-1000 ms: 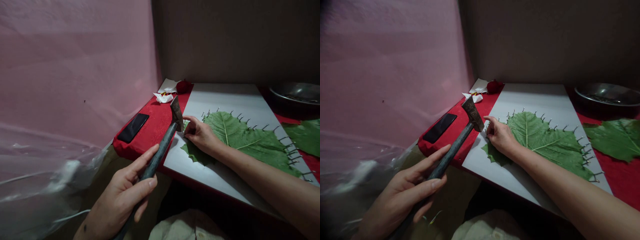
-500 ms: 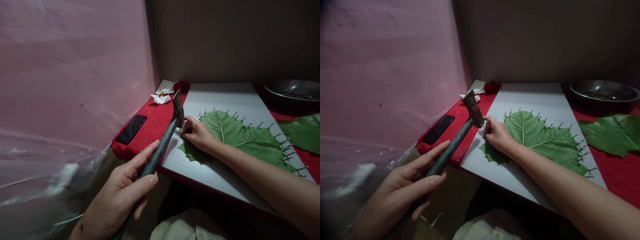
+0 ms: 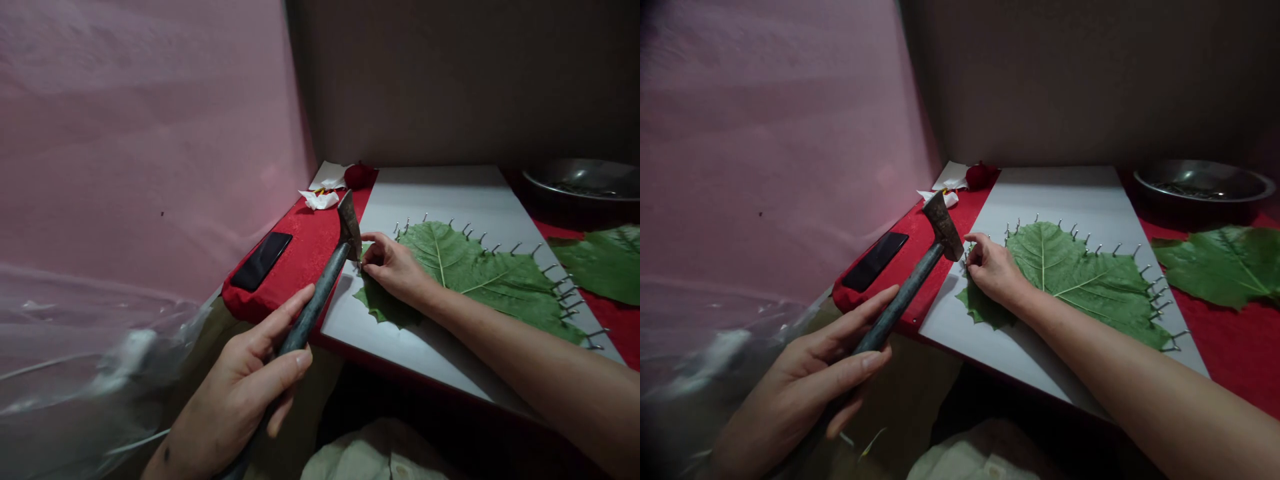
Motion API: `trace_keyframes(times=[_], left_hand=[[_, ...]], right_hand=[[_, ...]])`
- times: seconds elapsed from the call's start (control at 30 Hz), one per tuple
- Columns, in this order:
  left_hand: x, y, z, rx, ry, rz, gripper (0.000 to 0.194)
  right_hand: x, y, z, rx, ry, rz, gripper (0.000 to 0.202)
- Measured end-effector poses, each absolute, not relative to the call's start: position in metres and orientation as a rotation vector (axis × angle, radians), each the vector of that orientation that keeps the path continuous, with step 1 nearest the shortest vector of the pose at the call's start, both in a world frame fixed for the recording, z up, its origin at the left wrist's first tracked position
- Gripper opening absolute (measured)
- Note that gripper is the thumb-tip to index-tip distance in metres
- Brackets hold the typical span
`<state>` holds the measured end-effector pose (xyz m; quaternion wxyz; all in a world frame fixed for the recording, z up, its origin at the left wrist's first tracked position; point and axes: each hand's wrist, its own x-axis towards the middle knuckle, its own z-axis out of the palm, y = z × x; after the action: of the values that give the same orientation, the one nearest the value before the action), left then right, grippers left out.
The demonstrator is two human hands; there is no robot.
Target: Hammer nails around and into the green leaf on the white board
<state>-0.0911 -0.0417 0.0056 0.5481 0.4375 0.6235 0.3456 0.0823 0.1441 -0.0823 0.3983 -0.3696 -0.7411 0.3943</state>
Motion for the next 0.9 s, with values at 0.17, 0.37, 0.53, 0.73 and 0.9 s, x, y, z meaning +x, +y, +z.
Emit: trace_keyframes(times=[0.17,0.37,0.53,0.73,0.9], left_hand=[[-0.092,-0.041,0.005,1.047,1.475,0.812,0.064],[-0.090,-0.044,0.010,1.059,1.462,0.827,0.063],[-0.090,-0.038,0.010,1.088,1.489,0.709,0.066],[-0.092,-0.042,0.021,1.085,1.506,0.750,0.066],[-0.087,-0.041,0.020,1.141,1.509,0.802,0.062]], right_hand=[[0.081,0.146,-0.083,-0.943,-1.816,1.059,0.051],[0.081,0.148,-0.082,-0.984,-1.805,1.106,0.051],[0.081,0.147,-0.082,-0.998,-1.809,1.097,0.050],[0.082,0.144,-0.076,-1.015,-1.828,1.086,0.049],[0.081,0.146,-0.077,-1.027,-1.837,1.040,0.045]])
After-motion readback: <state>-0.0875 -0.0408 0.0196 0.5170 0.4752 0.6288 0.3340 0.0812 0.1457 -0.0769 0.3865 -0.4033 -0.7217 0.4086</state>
